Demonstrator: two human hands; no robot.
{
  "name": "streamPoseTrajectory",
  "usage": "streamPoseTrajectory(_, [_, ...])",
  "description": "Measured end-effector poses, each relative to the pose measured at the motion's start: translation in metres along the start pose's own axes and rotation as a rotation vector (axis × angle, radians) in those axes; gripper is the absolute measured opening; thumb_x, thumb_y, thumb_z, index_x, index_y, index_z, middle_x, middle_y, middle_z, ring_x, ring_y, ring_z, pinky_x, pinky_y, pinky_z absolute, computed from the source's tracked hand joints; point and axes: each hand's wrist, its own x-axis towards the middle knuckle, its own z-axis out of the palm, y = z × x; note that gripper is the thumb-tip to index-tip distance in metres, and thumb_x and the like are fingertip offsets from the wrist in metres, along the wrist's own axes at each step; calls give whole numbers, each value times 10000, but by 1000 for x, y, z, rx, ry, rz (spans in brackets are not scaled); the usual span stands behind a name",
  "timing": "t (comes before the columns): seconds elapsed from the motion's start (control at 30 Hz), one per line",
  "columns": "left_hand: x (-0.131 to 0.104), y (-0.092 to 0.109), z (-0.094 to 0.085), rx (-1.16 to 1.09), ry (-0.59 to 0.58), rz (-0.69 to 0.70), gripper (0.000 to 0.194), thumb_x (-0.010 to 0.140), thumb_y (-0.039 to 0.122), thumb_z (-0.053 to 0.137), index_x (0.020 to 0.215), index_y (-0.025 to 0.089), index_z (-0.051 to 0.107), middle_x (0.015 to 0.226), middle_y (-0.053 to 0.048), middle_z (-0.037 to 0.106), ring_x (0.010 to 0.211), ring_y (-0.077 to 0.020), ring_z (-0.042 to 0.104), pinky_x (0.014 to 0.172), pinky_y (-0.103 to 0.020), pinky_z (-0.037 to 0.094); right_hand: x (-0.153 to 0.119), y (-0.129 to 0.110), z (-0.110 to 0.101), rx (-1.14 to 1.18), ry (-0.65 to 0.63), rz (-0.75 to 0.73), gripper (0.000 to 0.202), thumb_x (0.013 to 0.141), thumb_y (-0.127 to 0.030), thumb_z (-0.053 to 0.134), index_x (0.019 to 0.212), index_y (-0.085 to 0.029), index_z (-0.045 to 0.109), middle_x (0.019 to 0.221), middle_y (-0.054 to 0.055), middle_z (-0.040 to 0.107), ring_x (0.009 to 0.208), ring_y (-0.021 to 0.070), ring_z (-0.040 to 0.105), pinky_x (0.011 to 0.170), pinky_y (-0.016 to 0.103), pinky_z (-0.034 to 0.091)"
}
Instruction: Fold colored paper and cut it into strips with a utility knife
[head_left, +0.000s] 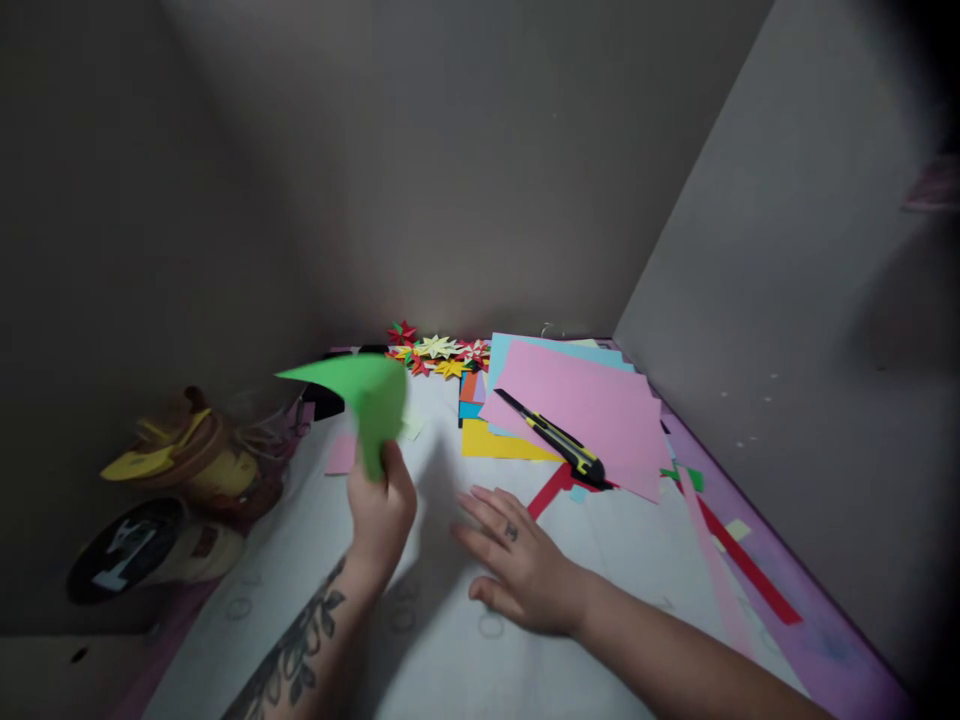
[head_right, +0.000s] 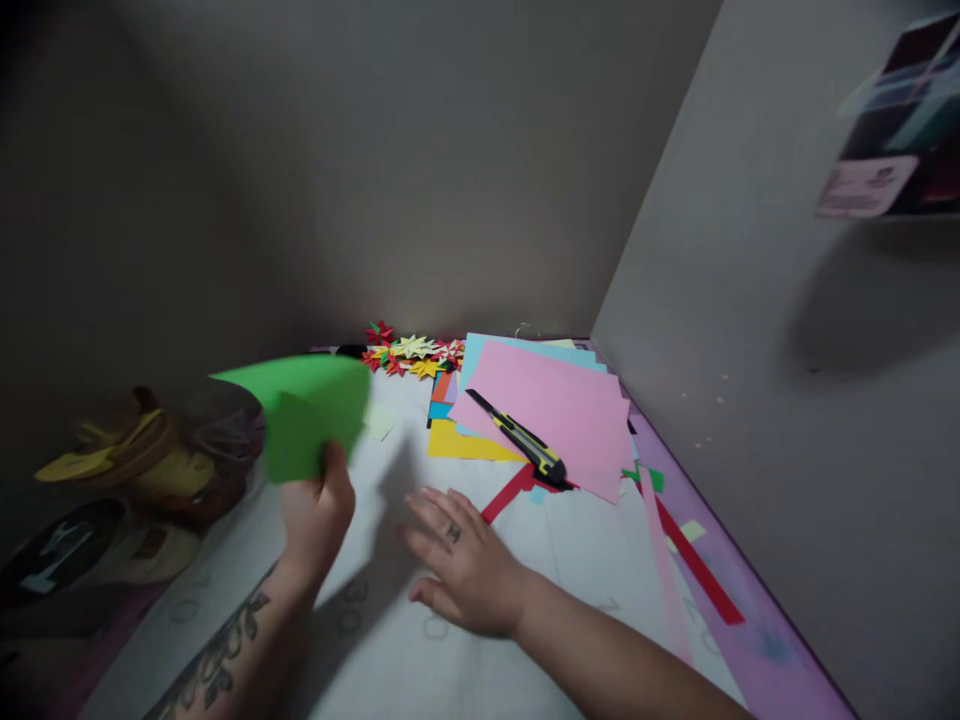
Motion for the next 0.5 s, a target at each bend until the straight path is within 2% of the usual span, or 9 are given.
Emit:
streamPoseTrajectory(0.07, [10, 3, -12, 418, -161, 384, 547, 811, 75, 405, 1351, 147, 452, 1447, -117, 426, 1376, -272, 305, 1118, -458, 268, -2, -1, 0, -34, 115, -37, 455, 887, -319, 500, 1314, -163, 492, 1411, 155, 454, 1392, 279, 225, 1074, 511, 307])
streamPoseTrajectory(0.1, [11, 2, -14, 591, -241, 471, 582, 810, 37, 365, 1382, 130, 417, 1477, -136, 374, 1400, -282, 248, 1119, -487, 246, -2, -2, 1, -59, 171, -48, 440, 883, -273, 499, 1311, -173, 493, 1385, 143, 486, 1390, 268, 234, 1078, 500, 304])
streamPoseTrajectory(0.13, [9, -2, -11, 732, -320, 505, 579, 814, 21, 339, 1384, 99, 413, 1472, -176, 365, 1396, -307, 249, 1097, -516, 265, -2, -3, 3, -91, 218, -45, 444, 876, -231, 498, 1317, -182, 485, 1367, 131, 507, 1390, 262, 233, 1084, 493, 295])
streamPoseTrajectory(0.23, [-8, -21, 6, 985, -546, 389, 512, 849, 35, 323, 1347, 21, 442, 1385, -276, 435, 1308, -376, 391, 982, -534, 386, 7, -4, 15, -200, 235, 76, 521, 867, -137, 467, 1384, -173, 417, 1411, 119, 466, 1407, 276, 184, 1102, 506, 244])
streamPoseTrajectory(0.33, [-27, -36, 20, 1000, -678, 335, 483, 873, 59, 333, 1338, 23, 457, 1353, -273, 474, 1264, -378, 448, 926, -501, 438, 24, 1, 26, -230, 56, 230, 551, 880, -87, 385, 1427, -149, 363, 1462, 115, 399, 1373, 298, 270, 1093, 516, 241])
streamPoseTrajectory(0.4, [-32, -42, 20, 974, -709, 349, 470, 877, 73, 355, 1331, 50, 477, 1355, -245, 488, 1267, -361, 449, 925, -482, 445, 35, 7, 32, -205, -71, 278, 526, 901, -89, 347, 1423, -146, 377, 1430, 114, 446, 1298, 288, 397, 1069, 490, 288])
streamPoseTrajectory(0.5, [-28, -50, 3, 941, -749, 371, 464, 862, 88, 407, 1311, 111, 516, 1364, -186, 505, 1264, -332, 462, 946, -462, 439, 47, 17, 36, -181, -183, 308, 487, 913, -103, 343, 1391, -129, 434, 1362, 120, 524, 1232, 280, 473, 1023, 445, 352])
